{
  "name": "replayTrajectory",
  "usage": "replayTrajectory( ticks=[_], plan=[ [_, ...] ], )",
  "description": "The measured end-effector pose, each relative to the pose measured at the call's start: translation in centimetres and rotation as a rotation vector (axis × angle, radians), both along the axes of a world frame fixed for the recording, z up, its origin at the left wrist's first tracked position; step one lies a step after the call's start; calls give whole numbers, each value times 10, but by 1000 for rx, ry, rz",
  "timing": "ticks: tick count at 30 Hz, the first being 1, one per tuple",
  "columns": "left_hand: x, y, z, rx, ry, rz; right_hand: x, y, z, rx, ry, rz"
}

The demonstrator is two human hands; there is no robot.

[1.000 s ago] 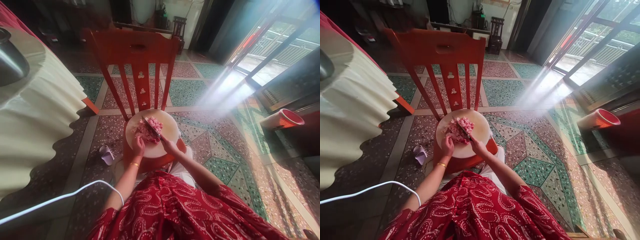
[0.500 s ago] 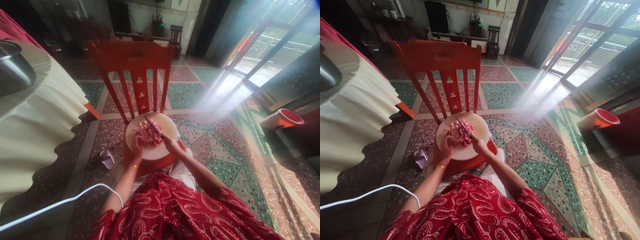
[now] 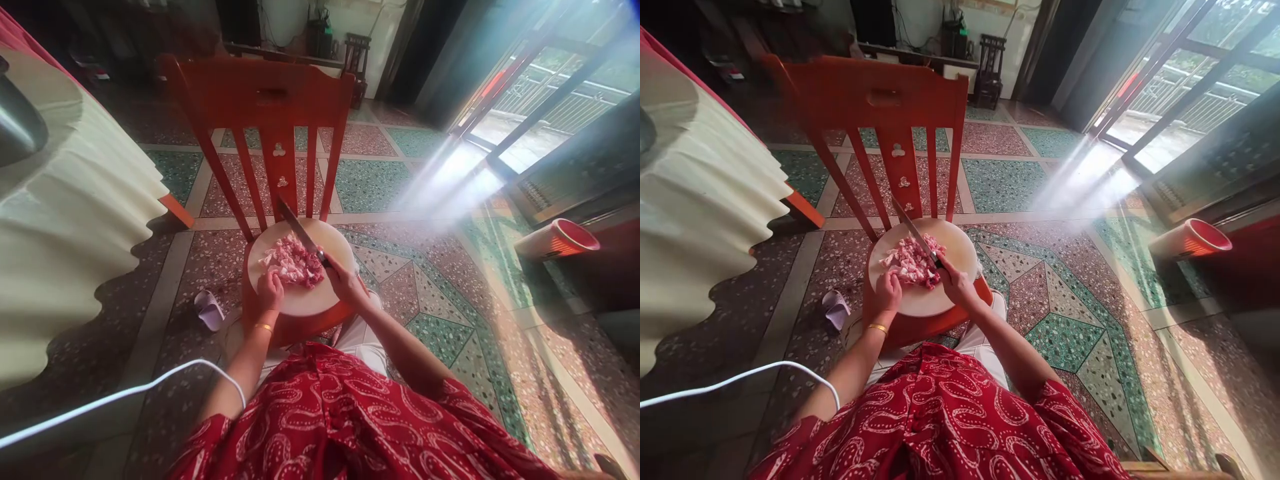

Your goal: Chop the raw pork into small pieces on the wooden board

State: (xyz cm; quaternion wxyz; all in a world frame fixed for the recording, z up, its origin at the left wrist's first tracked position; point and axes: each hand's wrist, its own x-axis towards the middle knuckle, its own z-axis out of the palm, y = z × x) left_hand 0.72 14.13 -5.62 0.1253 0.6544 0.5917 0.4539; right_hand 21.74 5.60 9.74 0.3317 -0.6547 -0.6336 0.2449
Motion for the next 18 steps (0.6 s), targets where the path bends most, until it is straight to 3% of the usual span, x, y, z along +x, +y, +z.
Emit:
replayTrajectory(
  ticks=[2,7,13,18],
  plan=[
    [0,0,-1,7,-9,21,-2,1,-3,25,-5,-11],
    [-1,-2,1,10,-23,22,-3,1,-21,-217,-123,39],
    [-1,0,1,6,-18,7,-4,-3,-2,-3,-85,-5],
    [-2,1,0,15,-26,14,-2,-1,-10,-240,-186,21]
  ],
)
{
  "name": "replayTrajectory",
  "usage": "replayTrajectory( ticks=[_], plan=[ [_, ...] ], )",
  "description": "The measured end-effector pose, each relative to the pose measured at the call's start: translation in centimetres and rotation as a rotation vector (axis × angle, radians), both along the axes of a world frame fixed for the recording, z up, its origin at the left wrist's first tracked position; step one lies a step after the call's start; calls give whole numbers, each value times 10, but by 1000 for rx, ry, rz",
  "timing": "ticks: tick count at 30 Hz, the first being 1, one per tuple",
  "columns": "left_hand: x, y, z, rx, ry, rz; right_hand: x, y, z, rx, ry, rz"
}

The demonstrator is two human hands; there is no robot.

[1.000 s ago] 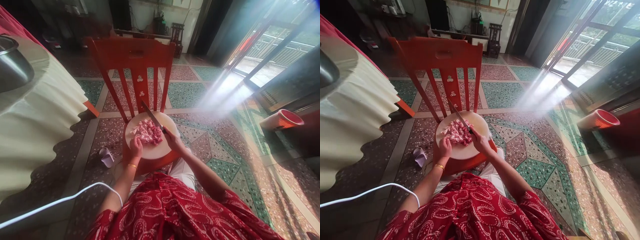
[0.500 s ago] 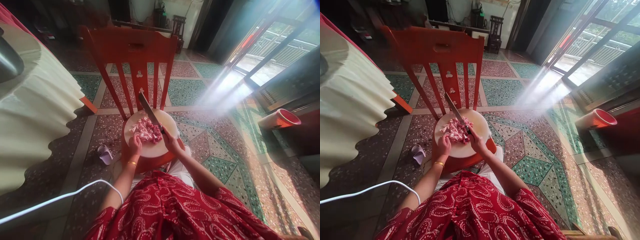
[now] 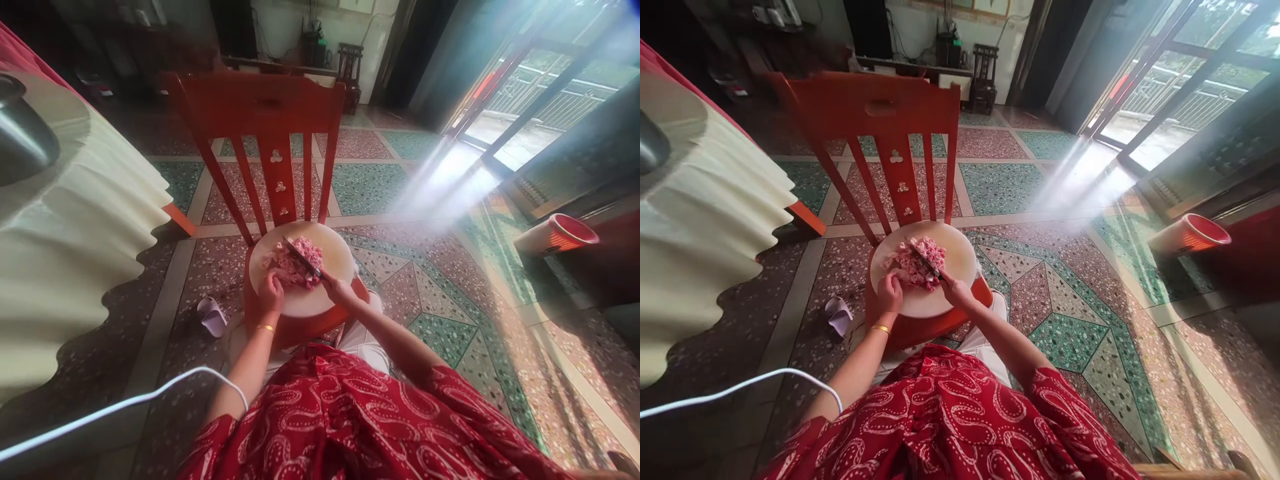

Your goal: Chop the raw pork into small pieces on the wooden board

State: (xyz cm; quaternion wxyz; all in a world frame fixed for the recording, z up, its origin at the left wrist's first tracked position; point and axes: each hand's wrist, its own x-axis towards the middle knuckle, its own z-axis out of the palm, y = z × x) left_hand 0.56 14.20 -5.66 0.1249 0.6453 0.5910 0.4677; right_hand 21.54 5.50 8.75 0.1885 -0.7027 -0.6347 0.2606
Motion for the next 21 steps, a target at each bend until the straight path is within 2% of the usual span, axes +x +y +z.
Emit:
replayTrajectory(
  ticks=[2,5,7,9,11,13,15,18,19,21],
  plan=[
    [0,1,-1,2,5,-8,2,0,9,35,26,13],
    [0,3,-2,12,13,-9,3,0,27,258,104,-7],
    [1,2,-3,26,16,11,3,2,27,354,123,-43],
    [1,1,-1,26,32,13,2,4,15,299,98,-54],
    [1,0,1,23,35,13,5,6,2,147,46,-30],
    [0,-1,3,16,26,-7,8,7,-1,54,4,4],
    [0,0,5,2,29,-34,11,8,6,93,-5,10],
    [0,2,4,-15,41,-30,9,11,17,235,12,-27],
    [0,2,3,-15,40,-20,7,13,16,253,13,-49],
    [0,1,2,-9,38,-14,4,18,6,191,-9,-76]
  ],
)
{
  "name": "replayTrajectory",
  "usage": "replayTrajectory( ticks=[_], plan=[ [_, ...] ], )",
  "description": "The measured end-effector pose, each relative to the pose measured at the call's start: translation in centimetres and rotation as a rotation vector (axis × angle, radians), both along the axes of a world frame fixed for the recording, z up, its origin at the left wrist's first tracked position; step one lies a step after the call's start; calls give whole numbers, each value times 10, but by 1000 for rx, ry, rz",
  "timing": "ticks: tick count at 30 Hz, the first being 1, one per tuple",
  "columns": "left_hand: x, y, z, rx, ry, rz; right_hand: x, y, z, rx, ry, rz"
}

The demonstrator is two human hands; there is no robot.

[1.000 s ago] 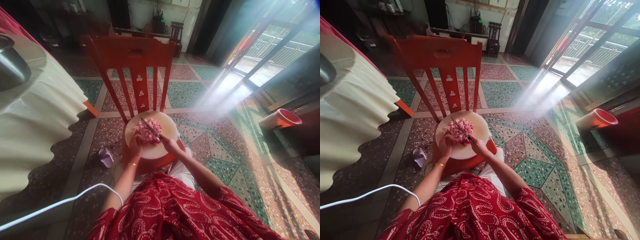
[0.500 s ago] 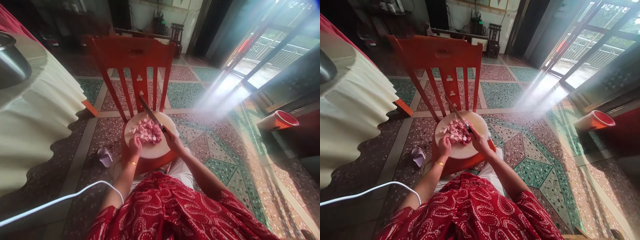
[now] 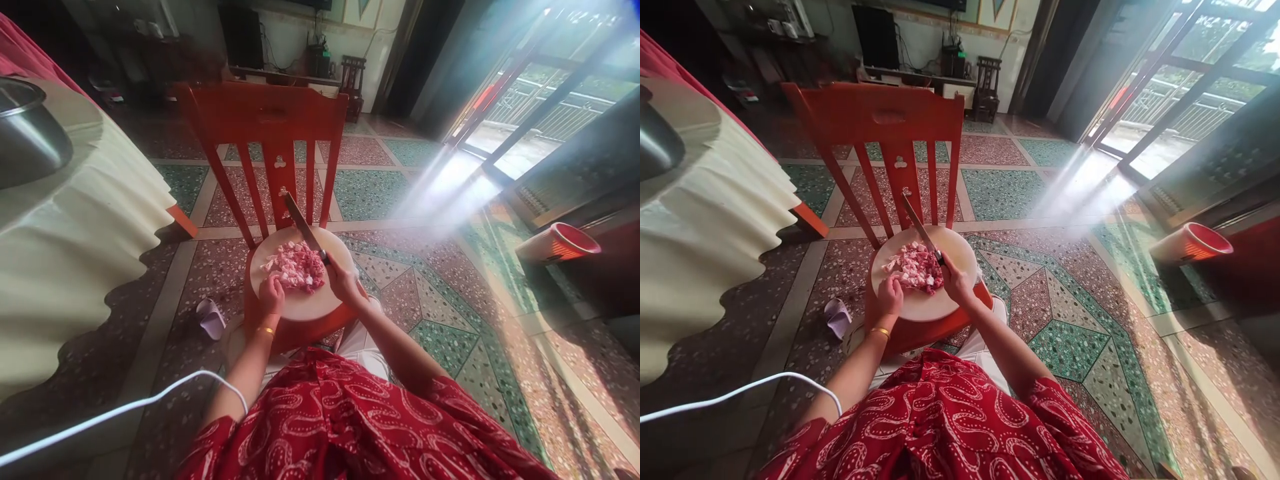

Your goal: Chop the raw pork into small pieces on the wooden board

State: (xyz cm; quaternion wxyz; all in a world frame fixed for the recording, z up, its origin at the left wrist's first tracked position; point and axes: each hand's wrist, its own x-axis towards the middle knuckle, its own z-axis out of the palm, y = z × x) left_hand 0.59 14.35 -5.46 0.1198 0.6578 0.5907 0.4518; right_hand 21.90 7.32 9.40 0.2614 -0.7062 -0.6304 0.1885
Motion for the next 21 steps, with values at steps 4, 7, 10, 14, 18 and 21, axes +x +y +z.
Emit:
replayTrajectory(
  ticks=[4,7,10,14,18,21],
  plan=[
    [0,-2,0,20,2,12,2,7,-11,-201,-55,21],
    [1,0,0,6,24,-15,7,6,5,-98,-30,42],
    [1,1,-2,0,39,6,5,6,11,24,-4,9],
    [0,-1,-2,-3,62,10,0,8,-10,-160,-60,2],
    [-1,1,-2,-16,95,-16,8,4,-2,-209,-76,46],
    [-1,3,-4,-9,90,-25,10,2,15,-57,-46,22]
  ],
)
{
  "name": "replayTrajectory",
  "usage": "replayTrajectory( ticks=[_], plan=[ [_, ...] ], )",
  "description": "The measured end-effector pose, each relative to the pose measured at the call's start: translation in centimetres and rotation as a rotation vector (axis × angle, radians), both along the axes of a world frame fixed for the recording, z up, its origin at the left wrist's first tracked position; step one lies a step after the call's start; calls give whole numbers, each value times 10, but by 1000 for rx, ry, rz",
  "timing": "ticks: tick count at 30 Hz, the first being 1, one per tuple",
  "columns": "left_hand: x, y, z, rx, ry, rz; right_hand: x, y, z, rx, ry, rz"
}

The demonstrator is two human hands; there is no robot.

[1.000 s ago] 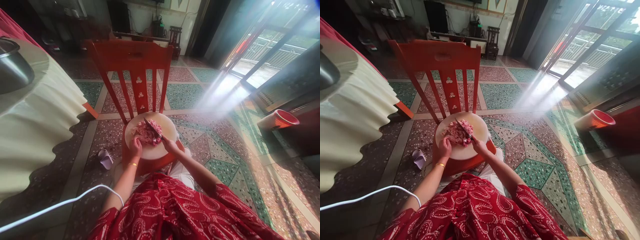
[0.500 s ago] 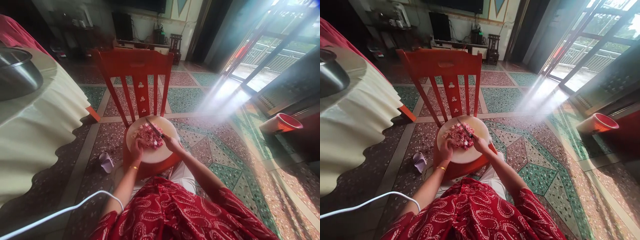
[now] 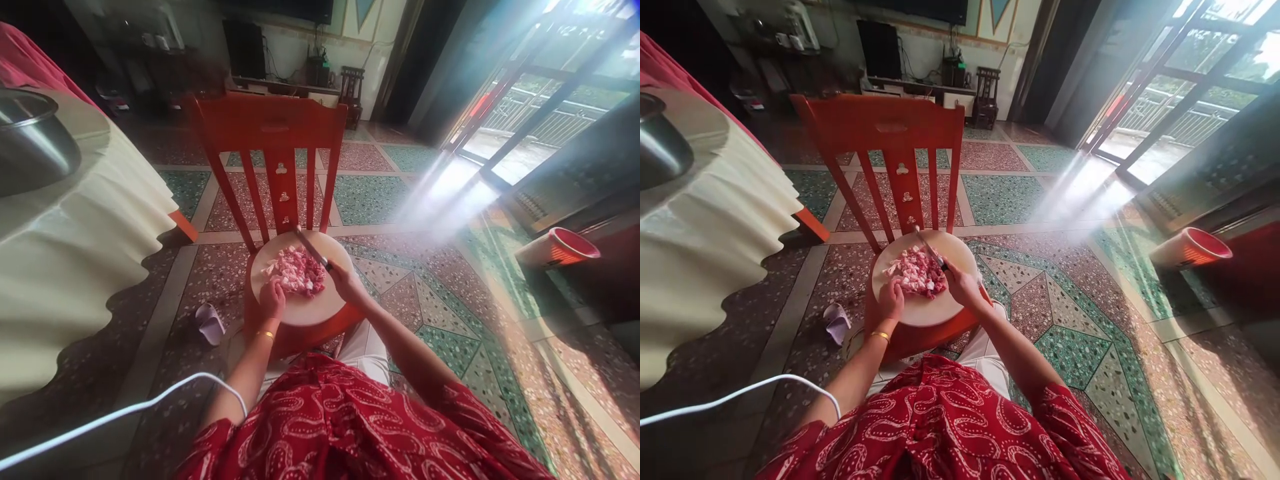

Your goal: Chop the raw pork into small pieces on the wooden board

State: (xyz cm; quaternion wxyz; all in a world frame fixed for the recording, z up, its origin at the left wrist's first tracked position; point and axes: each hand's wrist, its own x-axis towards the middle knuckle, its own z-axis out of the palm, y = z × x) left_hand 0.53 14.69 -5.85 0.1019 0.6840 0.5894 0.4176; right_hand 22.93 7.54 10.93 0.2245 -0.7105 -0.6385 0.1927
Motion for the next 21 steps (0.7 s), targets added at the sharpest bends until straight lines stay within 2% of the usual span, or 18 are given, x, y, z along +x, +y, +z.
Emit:
replayTrajectory(
  ticks=[3,7,9,12,14,18,21],
  plan=[
    [1,0,-2,17,-24,21,-6,0,-7,42,25,-24],
    [0,-3,0,3,-14,30,-8,-6,-32,-124,-14,33],
    [-1,-3,1,-12,-2,14,-3,-10,-30,-85,0,34],
    [0,-2,3,-17,-10,-2,1,-13,-15,95,90,16],
    [1,-2,3,0,-33,11,-1,-11,-13,156,142,-4],
    [0,-3,3,23,-36,25,-6,-3,-24,-26,119,-17],
    [-1,-2,3,18,-24,15,-3,-1,-19,-77,74,15]
  ],
)
